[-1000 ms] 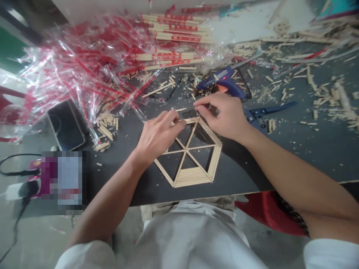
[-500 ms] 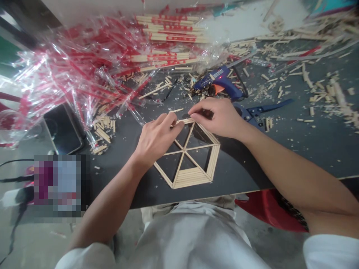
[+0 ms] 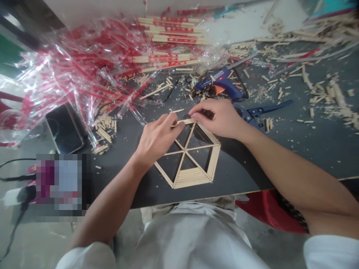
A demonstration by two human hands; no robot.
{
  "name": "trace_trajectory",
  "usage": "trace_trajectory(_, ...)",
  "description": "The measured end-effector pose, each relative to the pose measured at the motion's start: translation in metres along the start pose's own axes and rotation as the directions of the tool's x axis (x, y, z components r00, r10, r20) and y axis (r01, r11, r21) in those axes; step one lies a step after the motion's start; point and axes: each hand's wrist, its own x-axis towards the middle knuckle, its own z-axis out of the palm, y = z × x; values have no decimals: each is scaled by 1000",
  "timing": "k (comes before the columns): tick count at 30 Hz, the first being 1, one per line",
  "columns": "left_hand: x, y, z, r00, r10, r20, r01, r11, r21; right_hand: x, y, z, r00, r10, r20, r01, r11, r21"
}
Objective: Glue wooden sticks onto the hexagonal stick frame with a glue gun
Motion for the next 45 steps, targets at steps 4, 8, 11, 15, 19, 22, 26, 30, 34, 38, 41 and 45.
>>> trace_trajectory(4,0,0,0,1000,-23,16,24,1000,-19,0,-2,-5,999,6,45,-7,1000,20)
trace_trajectory(8,-1,2,4,996,-90,-9,89,992,-84,1,-5,-11,995,-10,98,5,999,52)
trace_trajectory(11,-1,3,9,984,-168,-57,160,979,-125,2,-7,-14,990,-32,138,23,998,65)
trace_trajectory(15,-2,3,13,975,-197,-100,180,971,-157,2,-7,-15,987,-44,152,35,998,61)
trace_trajectory(19,-3,1,14,980,-169,-103,152,976,-156,2,-5,-14,989,-36,142,28,998,53)
trace_trajectory(22,-4,-1,14,988,-109,-106,94,986,-136,1,-3,-12,992,-13,123,7,999,49)
trace_trajectory(26,-4,-4,12,995,-39,-89,28,992,-121,1,-3,-10,997,7,73,-11,999,46)
trace_trajectory(30,-4,-13,8,989,-70,-134,45,982,-185,1,-1,-8,999,33,7,-33,999,13)
trace_trajectory(34,-2,-30,2,959,-213,-189,139,930,-339,0,4,-6,999,25,-37,-26,999,-23)
trace_trajectory(38,0,-45,-1,962,-257,-91,194,879,-435,-1,6,-3,996,-34,-84,25,994,-102)
trace_trajectory(41,0,-51,0,971,-237,0,209,857,-471,-1,5,-2,994,-57,-98,44,991,-129)
trace_trajectory(45,-2,-56,3,968,-230,105,250,803,-541,-1,5,-1,992,-73,-103,61,991,-119)
